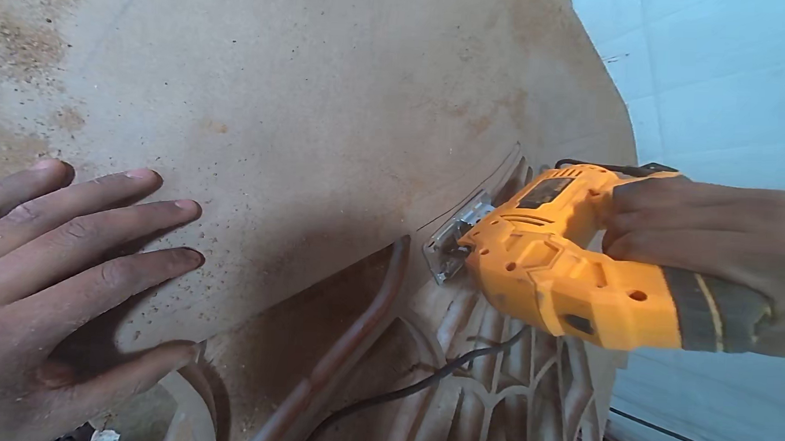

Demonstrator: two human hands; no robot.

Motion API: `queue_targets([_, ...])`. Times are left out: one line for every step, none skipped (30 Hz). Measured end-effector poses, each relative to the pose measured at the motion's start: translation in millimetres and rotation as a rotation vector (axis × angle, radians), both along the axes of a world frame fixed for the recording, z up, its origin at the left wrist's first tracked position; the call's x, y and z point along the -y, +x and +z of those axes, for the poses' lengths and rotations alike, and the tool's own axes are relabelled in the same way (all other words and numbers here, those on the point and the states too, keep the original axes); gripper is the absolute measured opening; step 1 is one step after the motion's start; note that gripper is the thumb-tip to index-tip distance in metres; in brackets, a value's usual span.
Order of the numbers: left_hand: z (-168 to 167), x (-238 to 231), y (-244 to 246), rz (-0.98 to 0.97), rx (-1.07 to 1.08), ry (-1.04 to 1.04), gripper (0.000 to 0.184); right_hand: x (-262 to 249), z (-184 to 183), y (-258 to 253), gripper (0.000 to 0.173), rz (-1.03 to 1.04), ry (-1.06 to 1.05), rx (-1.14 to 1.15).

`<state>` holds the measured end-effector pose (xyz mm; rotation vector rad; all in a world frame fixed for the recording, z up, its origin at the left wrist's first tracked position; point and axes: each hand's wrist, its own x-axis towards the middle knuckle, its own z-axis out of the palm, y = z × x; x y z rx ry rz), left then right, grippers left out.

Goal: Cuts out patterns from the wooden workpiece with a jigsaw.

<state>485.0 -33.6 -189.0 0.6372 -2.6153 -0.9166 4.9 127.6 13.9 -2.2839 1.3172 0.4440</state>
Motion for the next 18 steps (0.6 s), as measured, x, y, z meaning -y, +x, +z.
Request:
queue_targets([-0.4, -0.1, 0.1, 0.002, -0.002, 0.004, 0.059, 0.1, 0.6, 0.9, 0.022, 0.000, 0.003, -0.009])
queue_targets([-1.0, -0.2, 0.1, 0.005, -0.008, 0.006, 0.059, -0.4, 0.9, 0.9, 0.022, -0.001, 0.005, -0.018])
queue_targets([-1.6, 0.0, 0.2, 0.006, -0.013, 0.005, 0.059, -3.6, -0.6, -3.5, 0.022, 0.000, 0.001, -0.012])
queue_targets([-2.0, 0.2, 0.2, 0.004, -0.016, 0.001, 0.059, -10.7, -4.4, -14.3, 0.024, 0.005, -0.021, 0.009])
queue_targets([-1.7, 0.4, 0.0, -0.002, -0.015, 0.000, 0.059, -21.6, -10.0, -31.3, 0.025, 0.016, -0.060, 0.039])
queue_targets([-1.2, 0.5, -0.4, -0.006, -0.015, 0.000, 0.059, -26.8, -12.9, -39.2, 0.025, 0.022, -0.080, 0.060])
queue_targets([-1.2, 0.3, -0.7, -0.007, -0.016, 0.000, 0.059, -25.8, -11.8, -37.5, 0.024, 0.020, -0.072, 0.062])
queue_targets([-1.3, 0.3, -0.8, -0.006, -0.016, 0.000, 0.060, -20.0, -8.3, -27.9, 0.023, 0.014, -0.049, 0.054])
queue_targets([-1.4, 0.2, -0.8, -0.004, -0.017, 0.000, 0.060, -14.0, -5.5, -17.6, 0.021, 0.004, -0.031, 0.047])
queue_targets([-1.1, 0.4, -0.7, -0.004, -0.015, 0.002, 0.060, -9.2, -3.8, -8.2, 0.021, -0.010, -0.019, 0.046])
queue_targets([-0.7, 0.9, -0.7, -0.007, -0.010, 0.003, 0.060, -5.8, -2.9, -0.9, 0.021, -0.020, -0.013, 0.044])
queue_targets([-0.9, 1.6, -0.5, -0.011, -0.008, 0.000, 0.060, -4.0, -2.7, 3.5, 0.021, -0.027, -0.013, 0.044])
queue_targets([-1.1, 2.4, -0.5, -0.014, -0.006, -0.001, 0.060, -2.8, -2.6, 6.4, 0.021, -0.028, -0.017, 0.045])
queue_targets([-0.8, 2.9, -0.8, -0.015, -0.004, 0.003, 0.060, -1.4, -2.1, 9.2, 0.021, -0.025, -0.020, 0.046])
queue_targets([0.2, 3.1, -1.2, -0.015, 0.000, 0.009, 0.059, -1.7, -3.1, 9.1, 0.022, -0.020, -0.032, 0.052])
queue_targets([1.5, 2.9, -1.6, -0.013, 0.004, 0.017, 0.058, -3.6, -4.5, 6.7, 0.023, -0.014, -0.047, 0.057])
queue_targets([2.3, 2.5, -2.1, -0.011, 0.003, 0.023, 0.058, -5.0, -5.2, 5.4, 0.023, -0.018, -0.053, 0.063])
queue_targets([2.3, 2.6, -2.1, -0.010, 0.005, 0.025, 0.058, -5.9, -5.1, 5.5, 0.022, -0.027, -0.052, 0.069])
